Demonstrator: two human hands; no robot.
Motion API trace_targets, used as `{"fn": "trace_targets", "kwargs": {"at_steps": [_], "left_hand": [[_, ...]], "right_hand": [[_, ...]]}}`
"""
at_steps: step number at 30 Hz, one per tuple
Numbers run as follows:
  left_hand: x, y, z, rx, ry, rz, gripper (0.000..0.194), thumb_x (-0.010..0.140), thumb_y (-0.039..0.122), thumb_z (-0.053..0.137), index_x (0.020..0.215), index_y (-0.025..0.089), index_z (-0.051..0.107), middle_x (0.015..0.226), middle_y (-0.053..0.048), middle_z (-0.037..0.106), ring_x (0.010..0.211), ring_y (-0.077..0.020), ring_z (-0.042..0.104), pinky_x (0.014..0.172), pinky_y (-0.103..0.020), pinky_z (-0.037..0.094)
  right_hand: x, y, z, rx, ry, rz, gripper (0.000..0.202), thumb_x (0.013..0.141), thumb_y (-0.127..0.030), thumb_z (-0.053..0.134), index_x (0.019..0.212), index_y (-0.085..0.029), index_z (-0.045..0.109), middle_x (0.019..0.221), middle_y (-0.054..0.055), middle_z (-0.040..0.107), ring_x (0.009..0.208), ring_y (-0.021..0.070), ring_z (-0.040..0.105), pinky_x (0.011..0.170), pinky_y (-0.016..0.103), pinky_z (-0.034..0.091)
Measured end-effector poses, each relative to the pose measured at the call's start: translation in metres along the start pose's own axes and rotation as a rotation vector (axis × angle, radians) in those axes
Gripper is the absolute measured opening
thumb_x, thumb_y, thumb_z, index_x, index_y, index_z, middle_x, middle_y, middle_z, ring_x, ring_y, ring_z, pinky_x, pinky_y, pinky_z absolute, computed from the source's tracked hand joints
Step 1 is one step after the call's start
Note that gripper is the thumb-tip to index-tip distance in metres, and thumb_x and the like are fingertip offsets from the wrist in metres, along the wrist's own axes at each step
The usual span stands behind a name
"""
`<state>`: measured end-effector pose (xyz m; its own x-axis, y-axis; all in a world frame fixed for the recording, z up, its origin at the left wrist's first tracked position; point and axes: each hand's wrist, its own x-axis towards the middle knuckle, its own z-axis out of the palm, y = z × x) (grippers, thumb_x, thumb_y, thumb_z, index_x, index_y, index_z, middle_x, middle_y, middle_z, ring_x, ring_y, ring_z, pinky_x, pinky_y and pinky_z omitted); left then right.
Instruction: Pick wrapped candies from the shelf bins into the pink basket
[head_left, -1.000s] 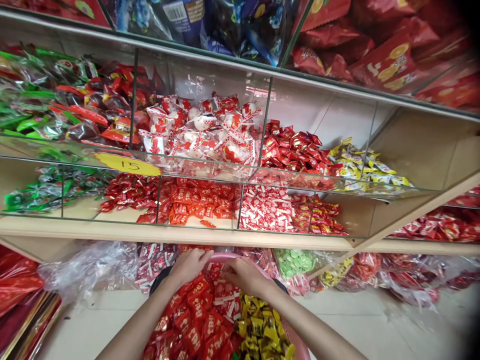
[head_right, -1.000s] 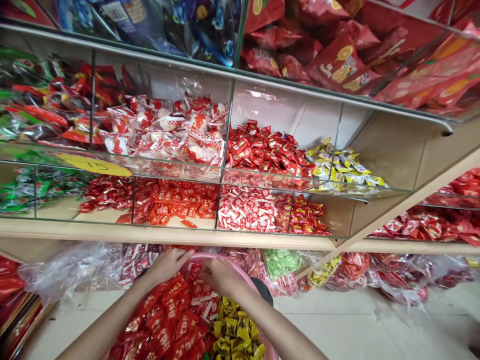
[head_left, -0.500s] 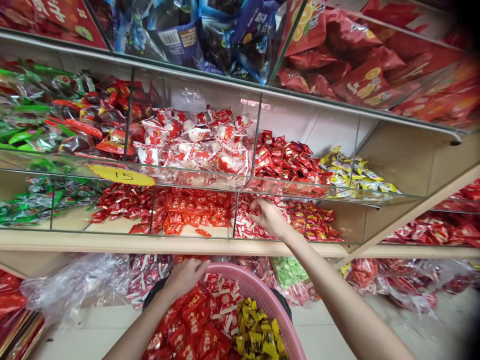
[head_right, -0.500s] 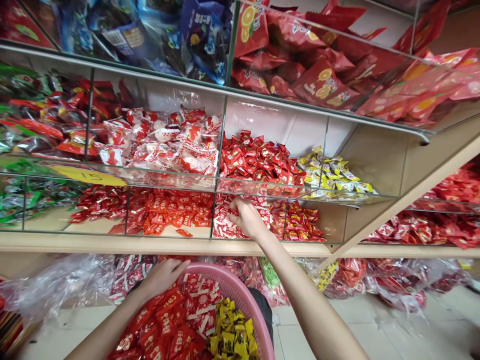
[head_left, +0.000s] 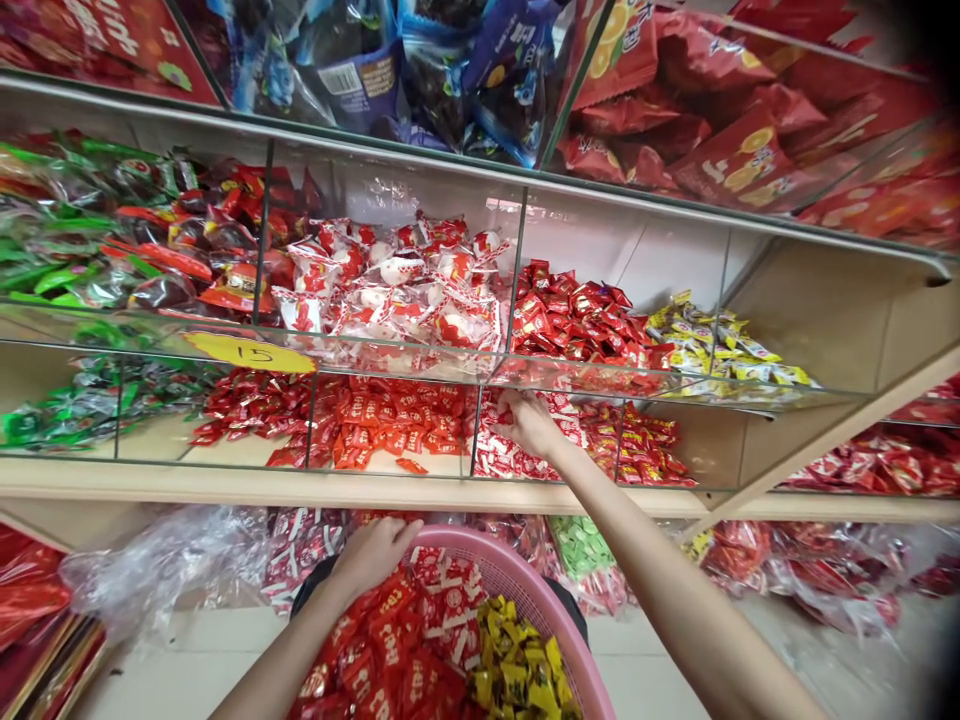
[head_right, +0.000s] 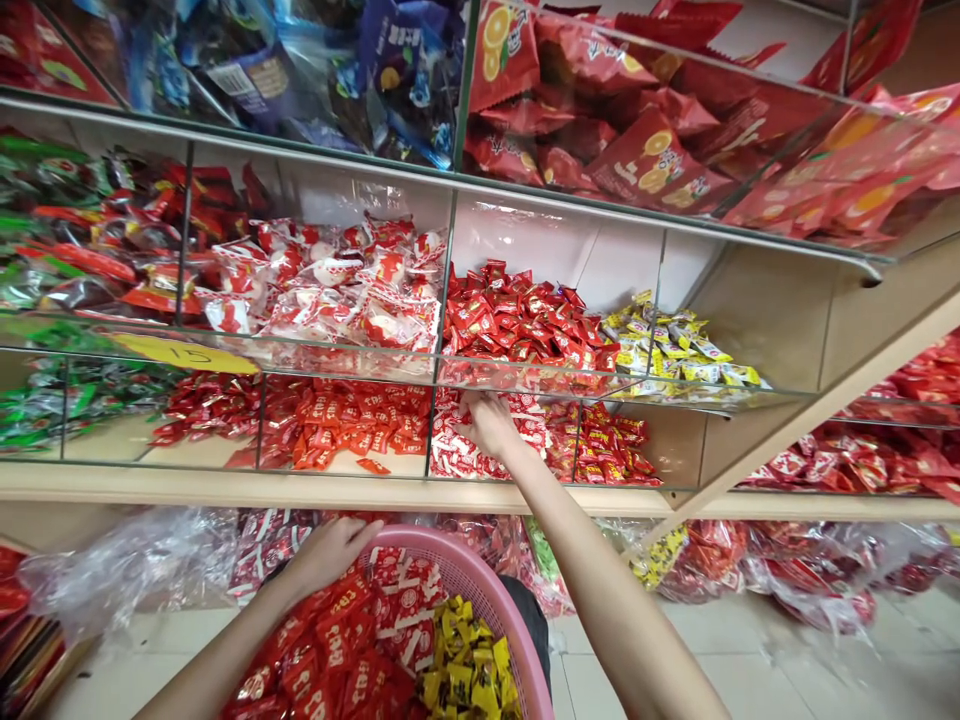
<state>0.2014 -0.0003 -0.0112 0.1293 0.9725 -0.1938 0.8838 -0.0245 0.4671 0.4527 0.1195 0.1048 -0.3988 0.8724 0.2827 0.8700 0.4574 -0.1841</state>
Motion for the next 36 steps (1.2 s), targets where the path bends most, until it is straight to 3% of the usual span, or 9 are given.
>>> {"fn": "trace_targets", "kwargs": {"at_steps": [7,15,18,22,25,28,31,36], "left_hand": [[-0.002,0.001,-0.001,0.002,-0.005,-0.012,0.062,0.083,0.063,0.014,0.062,0.019,0.054,0.064,-0.006,0.063,0.056,-0.0185,0.056,0.053,-0.025,0.03],[-0.001,-0.001,-0.001,0.0,0.001,-0.011,0.06,0.084,0.059,0.019,0.065,0.018,0.058,0.067,-0.007,0.065,0.061,-0.0193,0.06,0.054,-0.024,0.031],[-0.001,-0.002,-0.001,-0.005,-0.002,-0.006,0.06,0.084,0.06,0.019,0.064,0.019,0.058,0.066,-0.007,0.065,0.062,-0.0196,0.06,0.054,-0.024,0.031],[0.0,-0.002,0.0,-0.014,-0.004,-0.003,0.063,0.082,0.063,0.018,0.063,0.019,0.058,0.063,-0.006,0.064,0.058,-0.0195,0.058,0.053,-0.025,0.03],[0.0,0.002,0.001,-0.012,-0.018,-0.009,0.065,0.082,0.064,0.017,0.062,0.018,0.059,0.061,-0.006,0.063,0.054,-0.0186,0.056,0.052,-0.025,0.03],[0.0,0.006,0.002,0.007,-0.011,-0.008,0.064,0.083,0.062,0.018,0.064,0.019,0.06,0.065,-0.007,0.065,0.059,-0.0192,0.059,0.054,-0.025,0.032],[-0.001,0.008,0.002,0.02,0.004,0.003,0.062,0.084,0.06,0.019,0.066,0.019,0.062,0.071,-0.008,0.068,0.067,-0.021,0.062,0.058,-0.025,0.034],[-0.003,0.006,0.001,0.018,0.01,0.009,0.062,0.084,0.059,0.02,0.07,0.019,0.063,0.076,-0.01,0.069,0.074,-0.0226,0.064,0.061,-0.026,0.036]], "right_hand": [[-0.001,-0.006,-0.004,-0.024,-0.04,0.041,0.012,0.079,-0.027,0.055,0.074,-0.017,0.051,0.086,0.007,0.057,0.096,0.0233,0.046,0.082,0.038,0.033],[-0.006,-0.004,-0.011,0.007,0.026,0.012,0.012,0.077,-0.028,0.056,0.082,-0.018,0.051,0.084,0.006,0.058,0.09,0.0231,0.049,0.077,0.035,0.035],[-0.023,-0.002,-0.027,0.04,0.075,-0.006,0.013,0.077,-0.028,0.056,0.083,-0.018,0.049,0.081,0.004,0.057,0.084,0.0215,0.049,0.074,0.033,0.035],[-0.066,-0.015,-0.04,0.176,0.077,-0.07,0.016,0.078,-0.027,0.057,0.082,-0.02,0.044,0.084,0.002,0.056,0.082,0.0185,0.047,0.074,0.031,0.035],[-0.103,-0.039,-0.025,0.29,-0.06,-0.12,0.014,0.079,-0.025,0.057,0.081,-0.021,0.044,0.088,0.002,0.056,0.084,0.017,0.048,0.074,0.029,0.037],[-0.128,-0.067,0.006,0.272,-0.232,-0.144,0.016,0.075,-0.021,0.062,0.082,-0.021,0.047,0.086,0.001,0.056,0.084,0.0167,0.048,0.071,0.027,0.037],[-0.137,-0.085,0.036,0.204,-0.35,-0.215,0.018,0.074,-0.019,0.064,0.084,-0.021,0.048,0.087,0.001,0.057,0.084,0.0179,0.048,0.07,0.028,0.037],[-0.137,-0.093,0.06,0.167,-0.378,-0.254,0.021,0.073,-0.02,0.065,0.087,-0.02,0.048,0.092,0.002,0.057,0.091,0.0197,0.048,0.076,0.03,0.037]]}}
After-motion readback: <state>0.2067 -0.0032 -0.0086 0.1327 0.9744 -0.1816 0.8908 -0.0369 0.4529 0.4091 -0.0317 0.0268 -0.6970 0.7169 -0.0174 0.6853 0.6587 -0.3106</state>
